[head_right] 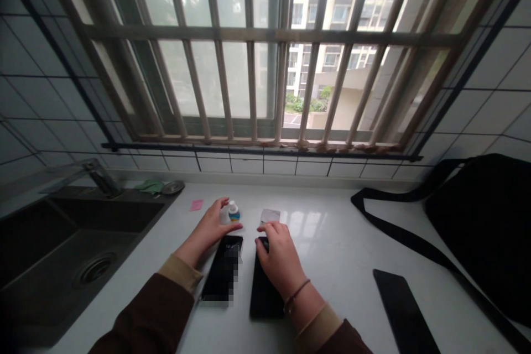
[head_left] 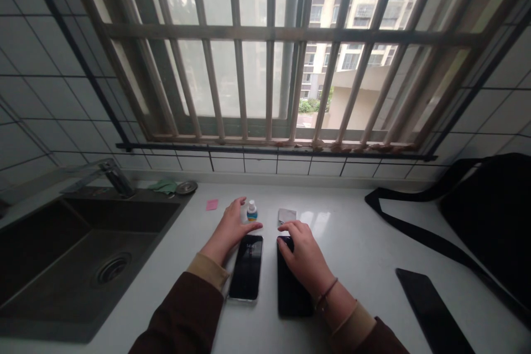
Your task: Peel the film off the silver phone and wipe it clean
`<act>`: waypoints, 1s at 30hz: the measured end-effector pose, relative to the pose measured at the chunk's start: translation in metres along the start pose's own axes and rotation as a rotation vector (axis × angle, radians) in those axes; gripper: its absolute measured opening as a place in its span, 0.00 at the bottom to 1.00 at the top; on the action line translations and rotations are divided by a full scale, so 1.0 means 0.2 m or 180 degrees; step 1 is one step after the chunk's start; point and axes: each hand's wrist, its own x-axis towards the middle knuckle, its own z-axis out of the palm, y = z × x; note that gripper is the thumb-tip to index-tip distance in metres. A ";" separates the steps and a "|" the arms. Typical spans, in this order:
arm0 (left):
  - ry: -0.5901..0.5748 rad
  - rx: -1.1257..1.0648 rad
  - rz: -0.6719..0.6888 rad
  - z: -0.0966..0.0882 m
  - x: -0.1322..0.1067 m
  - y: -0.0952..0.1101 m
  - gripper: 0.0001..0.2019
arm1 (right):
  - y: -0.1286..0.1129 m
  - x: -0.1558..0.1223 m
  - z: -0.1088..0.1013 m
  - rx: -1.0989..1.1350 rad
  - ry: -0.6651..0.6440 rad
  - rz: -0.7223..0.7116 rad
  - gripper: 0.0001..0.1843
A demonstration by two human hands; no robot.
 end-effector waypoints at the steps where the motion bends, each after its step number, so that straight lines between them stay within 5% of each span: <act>1: 0.0027 0.0065 -0.0010 -0.01 0.00 0.01 0.47 | 0.00 0.00 0.00 -0.0004 0.0000 -0.0001 0.12; 6: 0.0154 0.0429 -0.0010 -0.08 -0.02 0.06 0.48 | 0.00 0.00 0.00 -0.0043 0.0008 0.0008 0.13; 12: 0.0249 0.1889 -0.0661 -0.16 -0.17 0.21 0.26 | 0.00 -0.01 0.01 -0.0369 -0.0043 0.0128 0.14; 20: -0.0469 0.2131 -0.0712 -0.03 -0.38 0.44 0.37 | -0.03 -0.07 0.04 -0.1228 -0.0278 0.0504 0.30; 25: -0.0897 0.2125 -0.0696 0.00 -0.40 0.44 0.34 | -0.04 -0.08 0.06 -0.1176 -0.0383 0.0332 0.28; 30: -0.0862 0.2049 -0.0731 0.03 -0.39 0.40 0.28 | -0.05 -0.08 0.07 -0.1067 -0.0459 0.0250 0.25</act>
